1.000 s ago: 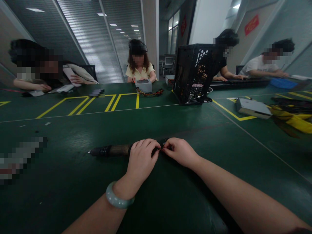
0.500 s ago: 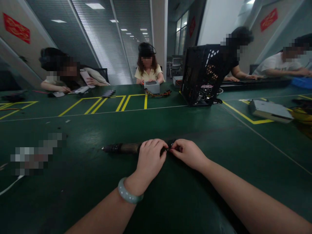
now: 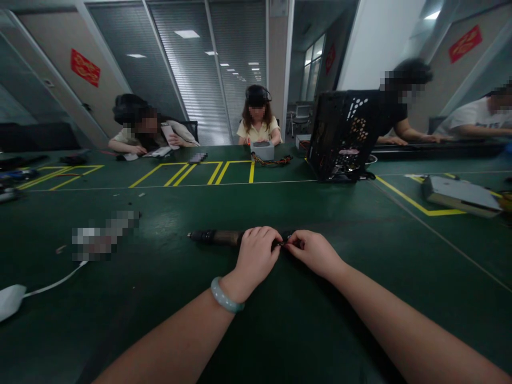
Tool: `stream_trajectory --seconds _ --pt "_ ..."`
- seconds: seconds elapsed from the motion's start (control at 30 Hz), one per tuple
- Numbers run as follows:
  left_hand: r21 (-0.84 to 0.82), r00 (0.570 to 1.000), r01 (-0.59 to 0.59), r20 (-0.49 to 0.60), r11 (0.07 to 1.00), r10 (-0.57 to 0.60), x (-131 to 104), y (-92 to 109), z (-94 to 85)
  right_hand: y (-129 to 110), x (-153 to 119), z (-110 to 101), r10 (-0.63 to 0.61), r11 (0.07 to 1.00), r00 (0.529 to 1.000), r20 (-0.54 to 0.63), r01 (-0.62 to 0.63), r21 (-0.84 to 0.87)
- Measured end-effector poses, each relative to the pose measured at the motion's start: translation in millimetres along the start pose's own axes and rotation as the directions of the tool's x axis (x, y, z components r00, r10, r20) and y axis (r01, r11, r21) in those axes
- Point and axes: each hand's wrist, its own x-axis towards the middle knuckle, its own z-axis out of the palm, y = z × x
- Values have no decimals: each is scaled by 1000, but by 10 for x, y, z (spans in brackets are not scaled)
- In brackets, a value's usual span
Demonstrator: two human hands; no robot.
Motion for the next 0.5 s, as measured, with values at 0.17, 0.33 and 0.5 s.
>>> stream_trajectory --seconds 0.17,0.33,0.5 --pt "1 1000 6 -7 1000 -6 -18 20 7 -15 -16 6 13 1000 1000 -20 -13 1" --pt "15 1000 -4 -23 1000 4 -23 20 28 13 -5 45 -6 998 996 -87 0 -63" --pt "33 1000 -27 -13 999 28 0 12 26 24 -11 50 -50 989 992 -118 33 -144"
